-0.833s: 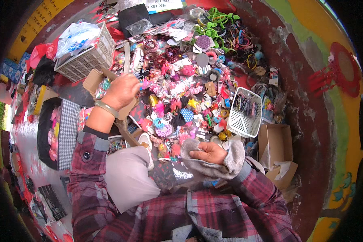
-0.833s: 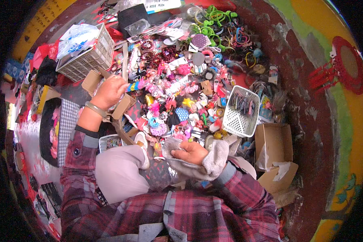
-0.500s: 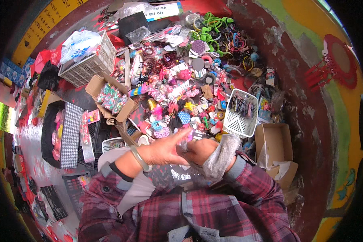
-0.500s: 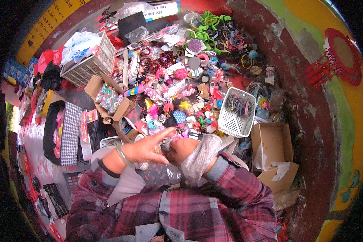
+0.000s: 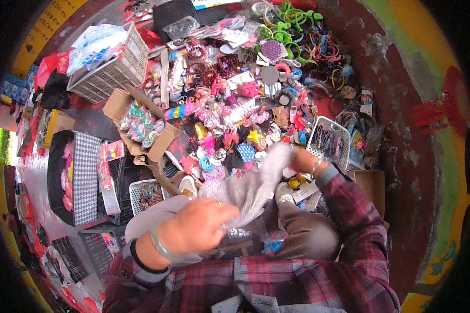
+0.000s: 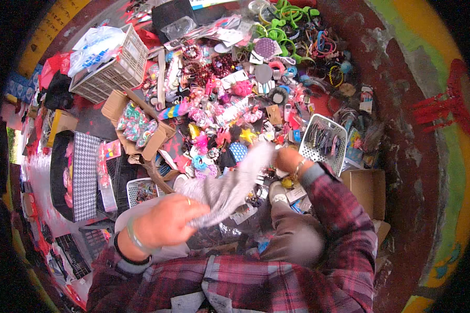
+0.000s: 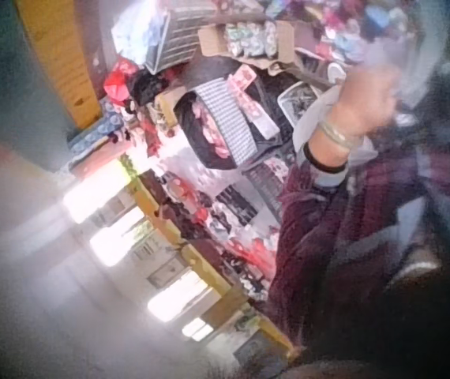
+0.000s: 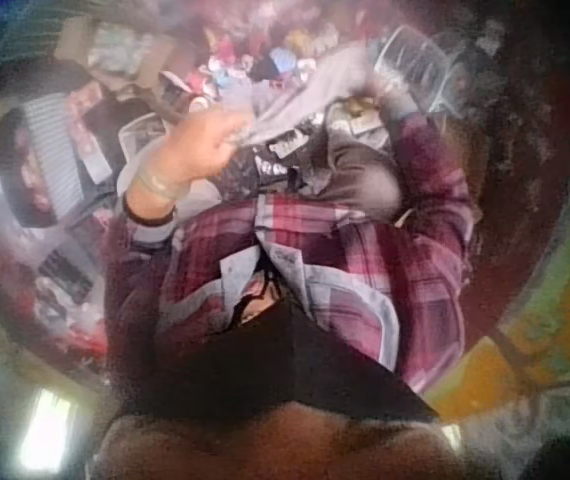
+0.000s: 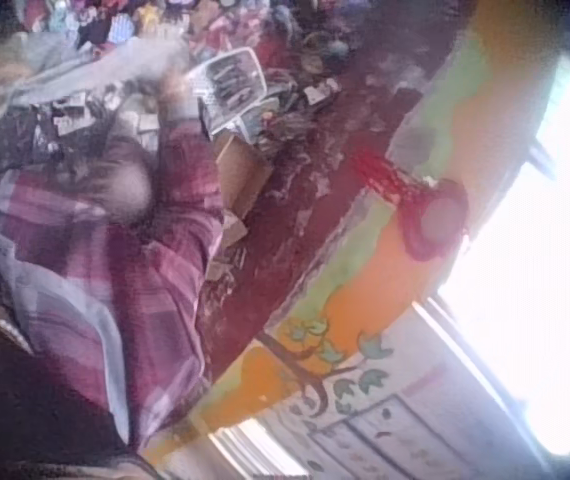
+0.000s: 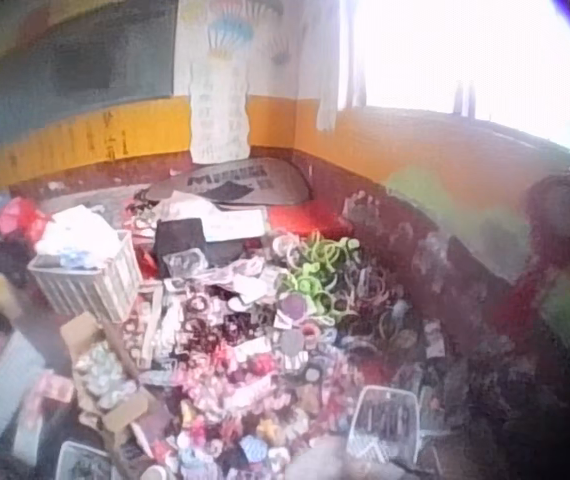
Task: The person picks up a plastic bag containing hair accessories, wipes it with a cloth, and places it into a cardboard box before selecting another plastic bag from a pile.
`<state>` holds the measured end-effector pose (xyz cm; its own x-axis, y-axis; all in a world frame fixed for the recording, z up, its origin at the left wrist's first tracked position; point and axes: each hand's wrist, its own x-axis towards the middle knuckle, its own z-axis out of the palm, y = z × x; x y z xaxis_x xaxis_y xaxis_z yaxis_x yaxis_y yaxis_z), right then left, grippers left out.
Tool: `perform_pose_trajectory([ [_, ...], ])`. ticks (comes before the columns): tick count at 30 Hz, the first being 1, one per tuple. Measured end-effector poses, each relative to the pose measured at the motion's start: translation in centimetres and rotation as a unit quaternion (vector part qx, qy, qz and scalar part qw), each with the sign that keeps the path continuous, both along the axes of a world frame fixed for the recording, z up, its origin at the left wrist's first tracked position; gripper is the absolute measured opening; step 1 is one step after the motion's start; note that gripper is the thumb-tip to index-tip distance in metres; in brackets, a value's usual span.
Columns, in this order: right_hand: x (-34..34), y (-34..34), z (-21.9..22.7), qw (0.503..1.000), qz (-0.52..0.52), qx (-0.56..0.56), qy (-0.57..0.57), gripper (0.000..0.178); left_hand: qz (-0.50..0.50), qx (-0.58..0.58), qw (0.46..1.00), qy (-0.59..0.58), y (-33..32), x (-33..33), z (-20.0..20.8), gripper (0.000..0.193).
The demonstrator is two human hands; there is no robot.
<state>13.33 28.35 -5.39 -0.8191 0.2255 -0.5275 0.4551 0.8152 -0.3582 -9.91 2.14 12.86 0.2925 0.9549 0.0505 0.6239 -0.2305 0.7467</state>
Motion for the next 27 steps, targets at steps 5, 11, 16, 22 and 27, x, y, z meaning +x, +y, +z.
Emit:
perform_pose_trajectory([
  [5,-2.7,9.3,-10.5,0.978,-0.197,0.068,0.012,0.032,-0.057,-0.086,0.992,0.070,0.5,-0.1,0.3,0.030],
  [11,-9.6,14.6,-16.6,0.929,-0.313,0.141,0.139,0.043,-0.094,-0.148,0.981,0.083,1.8,-1.4,-0.1,0.025],
  [16,-13.4,17.0,-17.2,0.904,-0.391,0.108,0.132,0.046,-0.076,-0.214,0.971,0.079,2.7,-1.6,-0.6,0.016],
  [22,-14.4,17.5,-17.5,0.903,-0.408,0.123,0.053,0.048,-0.037,-0.135,0.989,0.038,2.7,-1.4,-1.5,0.012],
  [27,-12.3,15.1,-17.5,0.905,-0.327,0.222,0.155,0.023,-0.062,-0.131,0.988,0.052,2.5,-0.6,-1.0,0.014],
])
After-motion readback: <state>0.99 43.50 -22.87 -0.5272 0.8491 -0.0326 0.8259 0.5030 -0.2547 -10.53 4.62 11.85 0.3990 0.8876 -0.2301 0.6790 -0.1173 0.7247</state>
